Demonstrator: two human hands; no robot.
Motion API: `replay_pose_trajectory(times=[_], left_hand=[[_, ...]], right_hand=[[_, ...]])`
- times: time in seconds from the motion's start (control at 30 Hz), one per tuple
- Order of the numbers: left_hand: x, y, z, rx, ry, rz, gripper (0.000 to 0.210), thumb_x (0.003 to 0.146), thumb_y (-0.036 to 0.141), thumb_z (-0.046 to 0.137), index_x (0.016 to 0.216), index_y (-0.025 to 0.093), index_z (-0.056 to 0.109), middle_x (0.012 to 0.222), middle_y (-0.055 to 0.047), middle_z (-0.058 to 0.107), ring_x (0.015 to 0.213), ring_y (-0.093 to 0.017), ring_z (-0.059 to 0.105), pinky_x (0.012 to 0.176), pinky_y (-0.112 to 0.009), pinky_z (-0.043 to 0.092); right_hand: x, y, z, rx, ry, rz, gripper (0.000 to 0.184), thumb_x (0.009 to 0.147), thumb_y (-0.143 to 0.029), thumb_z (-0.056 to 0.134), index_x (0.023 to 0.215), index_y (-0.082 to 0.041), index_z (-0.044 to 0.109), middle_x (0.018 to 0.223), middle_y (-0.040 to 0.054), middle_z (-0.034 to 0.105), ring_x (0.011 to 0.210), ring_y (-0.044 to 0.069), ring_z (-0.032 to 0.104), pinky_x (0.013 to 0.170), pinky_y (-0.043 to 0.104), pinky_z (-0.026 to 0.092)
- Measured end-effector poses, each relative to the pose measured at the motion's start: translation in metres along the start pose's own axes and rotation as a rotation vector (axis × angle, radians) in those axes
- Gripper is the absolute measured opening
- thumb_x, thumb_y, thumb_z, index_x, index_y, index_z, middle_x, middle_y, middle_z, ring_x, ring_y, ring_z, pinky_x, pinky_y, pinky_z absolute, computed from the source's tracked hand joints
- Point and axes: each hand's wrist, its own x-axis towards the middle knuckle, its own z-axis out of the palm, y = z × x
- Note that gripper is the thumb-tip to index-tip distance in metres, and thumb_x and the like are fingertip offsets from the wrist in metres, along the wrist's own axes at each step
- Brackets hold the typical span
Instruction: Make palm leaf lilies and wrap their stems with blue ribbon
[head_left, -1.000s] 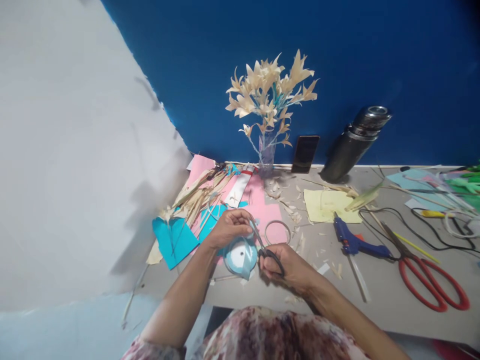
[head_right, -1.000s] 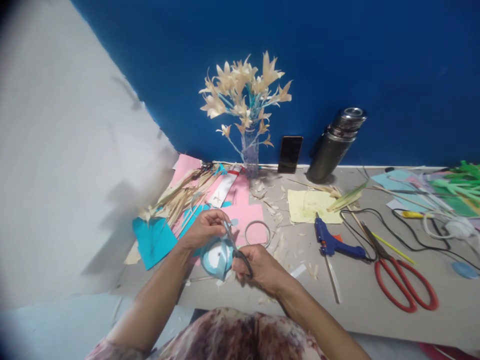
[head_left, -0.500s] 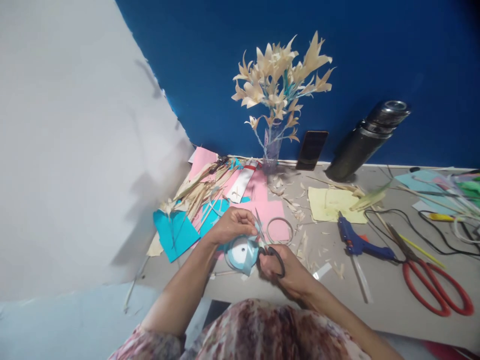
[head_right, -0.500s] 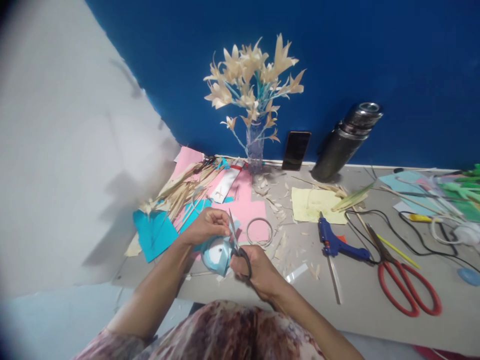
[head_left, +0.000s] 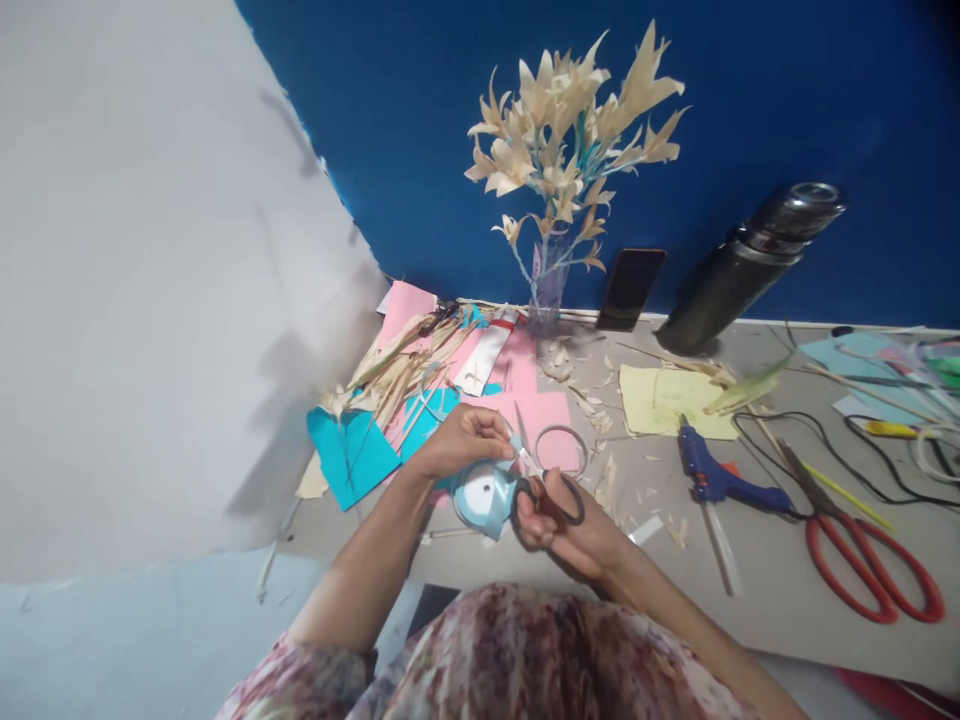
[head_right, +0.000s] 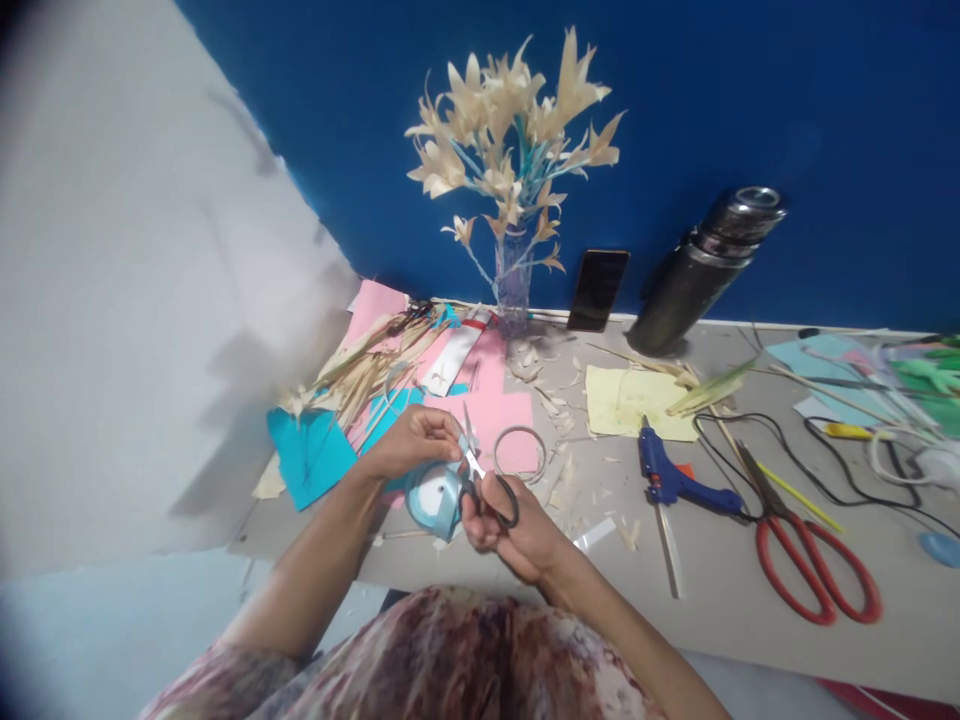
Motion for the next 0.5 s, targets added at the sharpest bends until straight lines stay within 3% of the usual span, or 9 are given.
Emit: replay_pose_trajectory(times=[0.07, 0.17, 0.23, 0.3, 0.4, 0.5], left_hand=[[-0.001, 0.0, 0.003, -0.015, 0.008, 0.0, 0.026, 0.059, 0.026, 0.088, 0.07, 0.012, 0.07, 0.064, -0.006, 0.073, 0.058, -0.017, 0.069, 0.06, -0.026, 0.052], [-0.003, 0.001, 0.01, 0.065, -0.101, -0.034, 0.023, 0.059, 0.025, 0.088, 0.067, 0.011, 0.071, 0.063, -0.007, 0.073, 0.057, -0.016, 0.067, 0.059, -0.025, 0.051], [-0.004, 0.001, 0.012, 0.122, -0.149, -0.049, 0.022, 0.059, 0.025, 0.088, 0.065, 0.011, 0.073, 0.062, -0.007, 0.073, 0.055, -0.015, 0.066, 0.056, -0.024, 0.05], [-0.003, 0.001, 0.01, 0.118, -0.032, 0.007, 0.021, 0.06, 0.026, 0.087, 0.065, 0.012, 0.072, 0.062, -0.006, 0.072, 0.055, -0.015, 0.065, 0.054, -0.024, 0.048], [0.001, 0.003, 0.002, 0.09, 0.172, 0.101, 0.021, 0.059, 0.025, 0.087, 0.067, 0.013, 0.071, 0.064, -0.006, 0.073, 0.058, -0.016, 0.067, 0.055, -0.024, 0.049], [0.004, 0.003, -0.004, 0.048, 0.162, 0.102, 0.027, 0.059, 0.027, 0.088, 0.077, 0.013, 0.072, 0.072, -0.008, 0.076, 0.067, -0.02, 0.072, 0.062, -0.028, 0.053]], right_hand=[[0.001, -0.002, 0.001, -0.014, 0.017, -0.019, 0.063, 0.068, -0.074, 0.075, 0.066, -0.014, 0.057, 0.053, -0.0028, 0.047, 0.048, 0.007, 0.035, 0.047, 0.022, 0.02], [0.003, -0.018, 0.003, 0.042, 0.048, -0.083, 0.062, 0.07, -0.066, 0.079, 0.055, -0.018, 0.044, 0.047, -0.0087, 0.032, 0.044, 0.005, 0.022, 0.044, 0.022, 0.015], [0.001, -0.033, 0.003, 0.09, 0.11, -0.224, 0.065, 0.067, -0.064, 0.083, 0.053, -0.019, 0.039, 0.047, -0.0102, 0.026, 0.044, 0.005, 0.019, 0.043, 0.021, 0.016], [-0.004, -0.045, 0.002, 0.039, 0.125, -0.296, 0.061, 0.067, -0.069, 0.079, 0.058, -0.018, 0.048, 0.05, -0.0087, 0.032, 0.046, 0.006, 0.025, 0.045, 0.021, 0.021], [-0.015, -0.051, -0.003, -0.139, 0.088, -0.249, 0.062, 0.07, -0.076, 0.072, 0.071, -0.015, 0.063, 0.054, -0.0029, 0.047, 0.048, 0.007, 0.034, 0.048, 0.023, 0.025], [-0.022, -0.053, -0.011, -0.228, 0.157, -0.297, 0.058, 0.07, -0.07, 0.077, 0.074, -0.013, 0.067, 0.059, 0.001, 0.054, 0.051, 0.008, 0.038, 0.048, 0.023, 0.024]])
